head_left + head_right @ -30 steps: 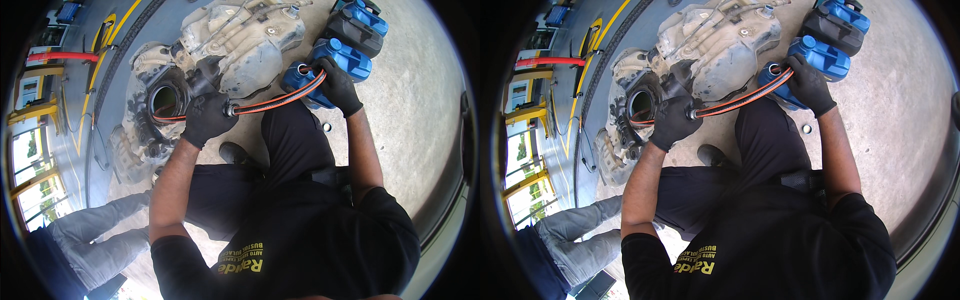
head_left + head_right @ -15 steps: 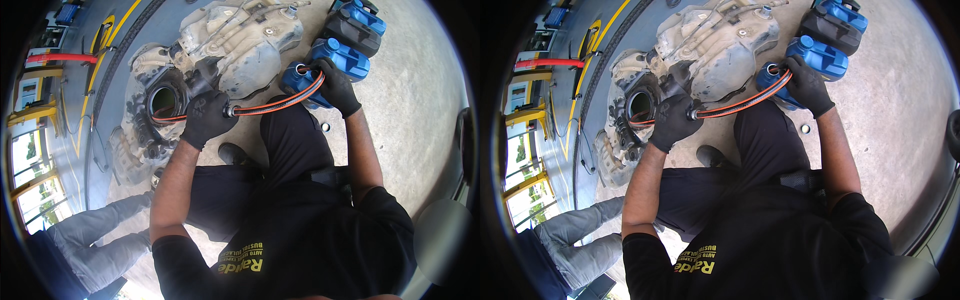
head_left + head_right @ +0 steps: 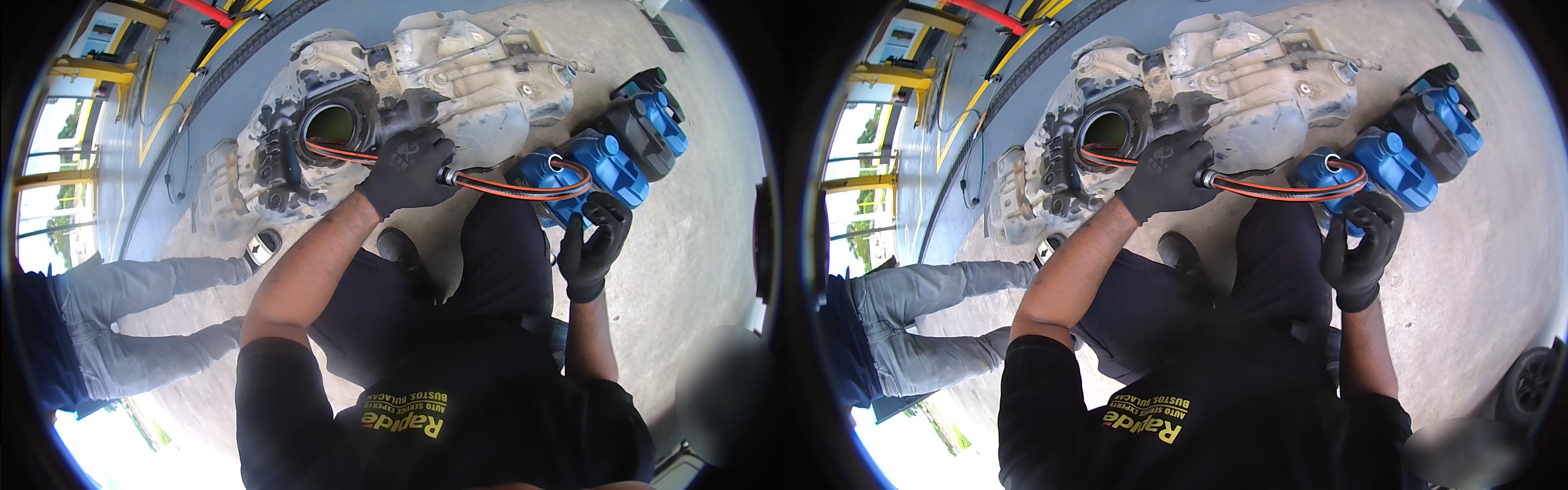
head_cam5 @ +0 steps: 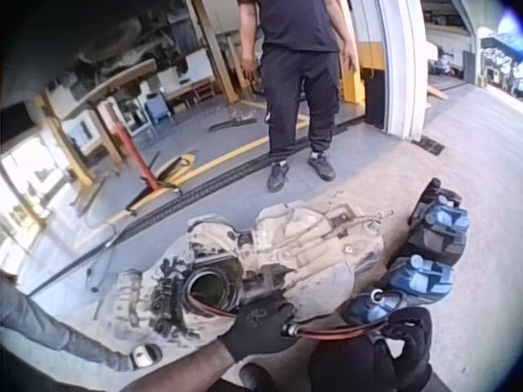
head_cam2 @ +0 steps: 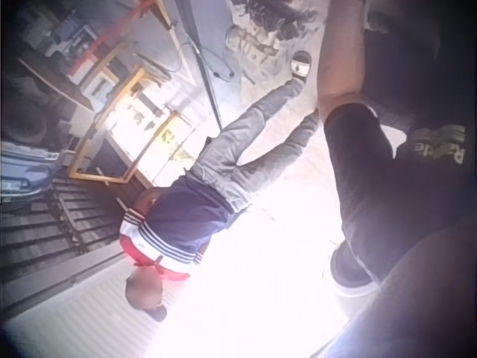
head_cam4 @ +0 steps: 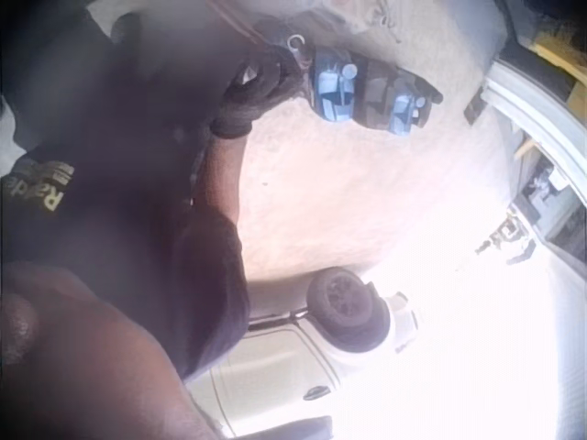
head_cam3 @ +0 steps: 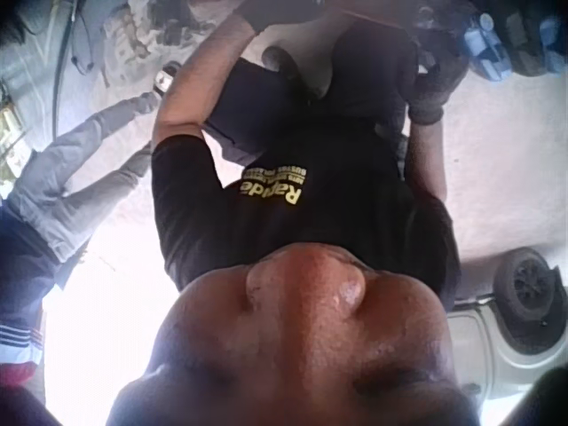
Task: The person kneels beside a large mechanical component on the floor and uses a hose to transfer green fluid from the component into several blue plastic jerrycans. The person repeatedly positions the hose inside the component's opening and into the jerrycans to move the fluid.
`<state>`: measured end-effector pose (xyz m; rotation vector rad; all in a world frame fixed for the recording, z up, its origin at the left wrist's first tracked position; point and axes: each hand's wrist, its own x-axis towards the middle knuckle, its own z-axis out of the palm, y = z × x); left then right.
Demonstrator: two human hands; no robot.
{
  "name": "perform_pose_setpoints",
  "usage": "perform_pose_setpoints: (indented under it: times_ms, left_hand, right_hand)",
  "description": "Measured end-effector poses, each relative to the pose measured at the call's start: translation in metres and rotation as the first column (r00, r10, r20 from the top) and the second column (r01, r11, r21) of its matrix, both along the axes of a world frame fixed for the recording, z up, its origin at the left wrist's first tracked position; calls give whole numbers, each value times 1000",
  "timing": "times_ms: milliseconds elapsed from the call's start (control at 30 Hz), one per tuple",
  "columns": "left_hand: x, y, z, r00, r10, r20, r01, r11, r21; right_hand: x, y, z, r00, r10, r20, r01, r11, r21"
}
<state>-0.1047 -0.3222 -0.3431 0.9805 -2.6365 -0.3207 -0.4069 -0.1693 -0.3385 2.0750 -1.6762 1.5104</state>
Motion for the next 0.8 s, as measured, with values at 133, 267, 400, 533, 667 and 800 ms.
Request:
perform_pose_setpoints:
  times_ms: [133, 267, 400, 533, 667, 800]
  left_hand:
    - [8, 0, -4, 999, 33, -8, -33, 998, 47]
    - [28, -1, -22, 998, 61, 26, -58, 993, -107]
    - [53, -10, 11, 924, 45, 380, -183, 924, 337]
    - [56, -9, 19, 911, 40, 410, -306, 732, 609]
    - [61, -6, 3, 969, 57, 239, -194, 776, 600]
    - [66, -4, -17, 998, 56, 42, -69, 865, 497]
  right_hand:
    - [79, -47, 39, 946, 212, -244, -150, 957, 249]
    - [90, -76, 17, 901, 332, -278, -87, 768, 635]
    - [76, -83, -1, 862, 449, -234, -207, 734, 646]
    - [81, -91, -20, 832, 500, -241, -274, 747, 606]
    - [112, -97, -37, 851, 484, -202, -288, 753, 592]
    - [161, -117, -34, 862, 481, -162, -238, 665, 708]
